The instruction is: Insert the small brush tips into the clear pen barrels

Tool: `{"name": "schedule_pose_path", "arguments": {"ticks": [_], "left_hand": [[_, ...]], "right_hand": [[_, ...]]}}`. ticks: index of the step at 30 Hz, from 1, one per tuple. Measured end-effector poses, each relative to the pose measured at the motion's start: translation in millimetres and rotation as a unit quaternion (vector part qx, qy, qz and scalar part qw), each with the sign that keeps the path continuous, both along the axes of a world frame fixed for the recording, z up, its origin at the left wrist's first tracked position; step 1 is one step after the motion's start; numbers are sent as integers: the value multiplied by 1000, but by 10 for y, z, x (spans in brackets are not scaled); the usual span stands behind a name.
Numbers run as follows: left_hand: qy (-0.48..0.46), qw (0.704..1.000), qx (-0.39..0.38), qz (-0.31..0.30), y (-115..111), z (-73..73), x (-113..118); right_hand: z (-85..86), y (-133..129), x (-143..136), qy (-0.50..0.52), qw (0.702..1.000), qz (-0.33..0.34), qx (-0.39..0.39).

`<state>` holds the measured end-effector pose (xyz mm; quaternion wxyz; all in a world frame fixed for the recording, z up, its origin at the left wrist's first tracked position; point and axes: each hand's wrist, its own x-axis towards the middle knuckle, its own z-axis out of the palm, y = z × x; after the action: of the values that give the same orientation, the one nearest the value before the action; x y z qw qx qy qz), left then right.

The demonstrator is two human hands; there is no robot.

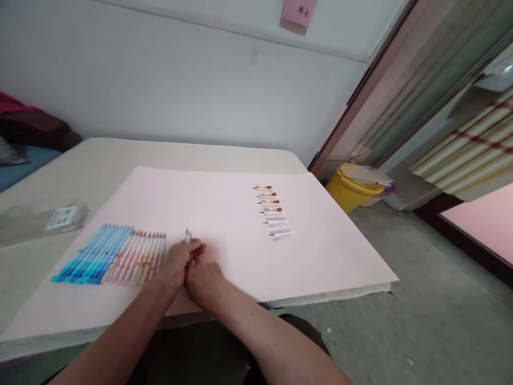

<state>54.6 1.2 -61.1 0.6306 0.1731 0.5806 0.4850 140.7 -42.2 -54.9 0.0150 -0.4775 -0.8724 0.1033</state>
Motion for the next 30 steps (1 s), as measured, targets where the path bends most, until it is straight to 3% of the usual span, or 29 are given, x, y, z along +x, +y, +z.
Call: {"name": "schedule_pose_path", "arguments": {"ticks": [30], "left_hand": [[-1,1000,-3,4,10,1,0]], "right_hand": [[-18,2,-3,-2,1000,-2,-1]]}}
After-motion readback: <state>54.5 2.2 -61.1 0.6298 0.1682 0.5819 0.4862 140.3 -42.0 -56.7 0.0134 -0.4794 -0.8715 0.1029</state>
